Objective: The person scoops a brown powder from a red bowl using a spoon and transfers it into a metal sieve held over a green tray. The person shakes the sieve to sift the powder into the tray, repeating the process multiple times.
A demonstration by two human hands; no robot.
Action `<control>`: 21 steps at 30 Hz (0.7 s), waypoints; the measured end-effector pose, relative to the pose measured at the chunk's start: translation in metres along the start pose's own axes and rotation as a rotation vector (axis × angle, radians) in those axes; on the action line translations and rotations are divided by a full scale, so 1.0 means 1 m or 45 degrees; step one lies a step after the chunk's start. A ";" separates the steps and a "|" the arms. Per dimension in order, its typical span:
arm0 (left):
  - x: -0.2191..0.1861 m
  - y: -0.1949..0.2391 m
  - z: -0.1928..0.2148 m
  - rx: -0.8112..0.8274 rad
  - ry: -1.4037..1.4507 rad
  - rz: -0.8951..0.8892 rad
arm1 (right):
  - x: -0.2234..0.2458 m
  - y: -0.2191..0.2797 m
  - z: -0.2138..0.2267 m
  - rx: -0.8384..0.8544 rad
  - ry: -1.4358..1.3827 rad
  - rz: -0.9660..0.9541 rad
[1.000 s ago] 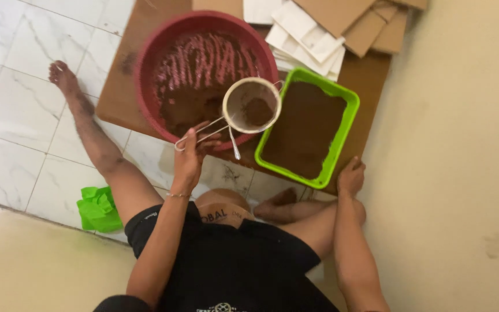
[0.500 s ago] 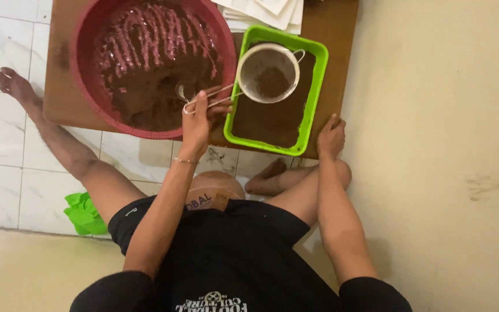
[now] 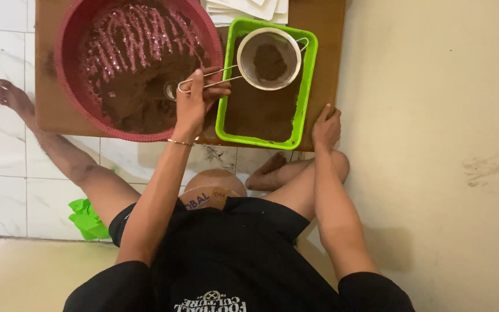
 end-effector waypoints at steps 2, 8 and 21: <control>-0.003 -0.002 0.000 0.000 -0.010 0.016 | 0.002 0.001 0.001 0.011 0.008 -0.022; -0.009 -0.008 0.000 0.041 -0.069 -0.008 | -0.002 -0.001 -0.004 -0.014 0.025 -0.050; -0.004 -0.012 0.005 0.104 -0.081 0.004 | -0.006 -0.002 -0.007 -0.003 0.026 -0.056</control>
Point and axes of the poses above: each hand's wrist, its own y-axis away from the middle knuckle, its own z-axis out of the back of the hand, x = y × z, the point moved 2 cm from there along -y, towards the middle knuckle, and after that the axes turned 11 degrees about z, right-handed, at the moved point
